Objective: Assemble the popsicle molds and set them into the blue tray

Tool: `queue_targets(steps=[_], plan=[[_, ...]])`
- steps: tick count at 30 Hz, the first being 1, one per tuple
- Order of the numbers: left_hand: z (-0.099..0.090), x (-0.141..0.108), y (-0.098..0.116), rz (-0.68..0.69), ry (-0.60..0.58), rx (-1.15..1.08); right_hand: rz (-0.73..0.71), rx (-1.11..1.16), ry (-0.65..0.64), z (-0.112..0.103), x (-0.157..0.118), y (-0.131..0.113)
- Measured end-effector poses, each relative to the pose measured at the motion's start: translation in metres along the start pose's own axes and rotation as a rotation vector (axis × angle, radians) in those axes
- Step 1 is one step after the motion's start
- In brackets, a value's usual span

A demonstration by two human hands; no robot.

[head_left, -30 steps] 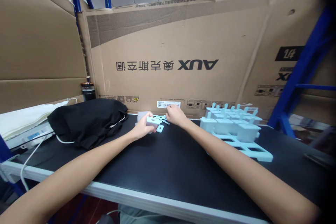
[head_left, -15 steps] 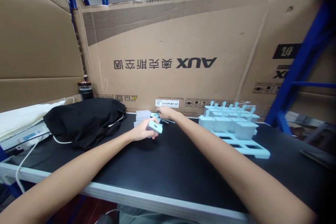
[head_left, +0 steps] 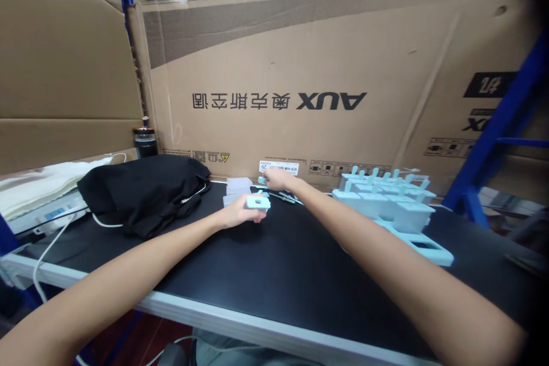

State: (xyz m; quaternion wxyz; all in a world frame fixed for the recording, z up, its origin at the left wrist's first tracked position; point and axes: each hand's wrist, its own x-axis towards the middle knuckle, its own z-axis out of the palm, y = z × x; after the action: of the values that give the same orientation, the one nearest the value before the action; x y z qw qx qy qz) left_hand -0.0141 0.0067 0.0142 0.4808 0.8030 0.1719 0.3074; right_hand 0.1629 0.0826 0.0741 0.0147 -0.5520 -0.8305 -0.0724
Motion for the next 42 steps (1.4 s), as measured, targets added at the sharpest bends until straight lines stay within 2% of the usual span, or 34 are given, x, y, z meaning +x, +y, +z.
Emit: queue_targets(steps=[3,6,9,12,15,18,22,25,30,35,38,42], plan=[[0.001,-0.003,0.002,0.022,0.049,0.092,-0.144,0.19,0.056,-0.037,-0.028,0.001],[0.003,-0.006,0.005,0.089,0.156,0.199,-0.33,0.746,0.163,-0.056,-0.071,-0.009],[0.008,-0.006,0.006,0.215,0.191,0.3,-0.281,1.131,0.276,-0.04,-0.111,-0.023],[0.011,-0.005,0.005,0.232,0.12,0.437,-0.176,1.243,0.229,-0.013,-0.129,-0.029],[0.009,-0.004,0.006,0.195,0.112,0.647,-0.061,1.107,0.247,0.002,-0.131,-0.018],[0.004,-0.004,0.008,0.192,0.174,0.753,0.041,0.727,0.314,0.01,-0.125,-0.004],[-0.003,-0.005,0.01,0.161,0.244,0.804,0.031,0.237,0.202,0.023,-0.102,0.004],[-0.005,-0.006,0.01,0.139,0.241,0.82,0.02,-0.002,0.107,0.027,-0.071,0.008],[-0.002,-0.005,0.004,0.125,0.189,0.828,0.024,-0.049,-0.064,0.03,-0.022,0.018],[0.003,-0.003,0.001,0.156,0.103,0.66,0.046,-0.049,-0.086,0.027,-0.015,0.019],[0.005,-0.002,0.001,0.12,0.117,0.428,0.019,-0.028,-0.073,0.006,-0.022,0.021],[0.008,0.001,-0.003,0.089,0.125,0.169,-0.086,0.101,-0.122,-0.049,-0.037,0.024]])
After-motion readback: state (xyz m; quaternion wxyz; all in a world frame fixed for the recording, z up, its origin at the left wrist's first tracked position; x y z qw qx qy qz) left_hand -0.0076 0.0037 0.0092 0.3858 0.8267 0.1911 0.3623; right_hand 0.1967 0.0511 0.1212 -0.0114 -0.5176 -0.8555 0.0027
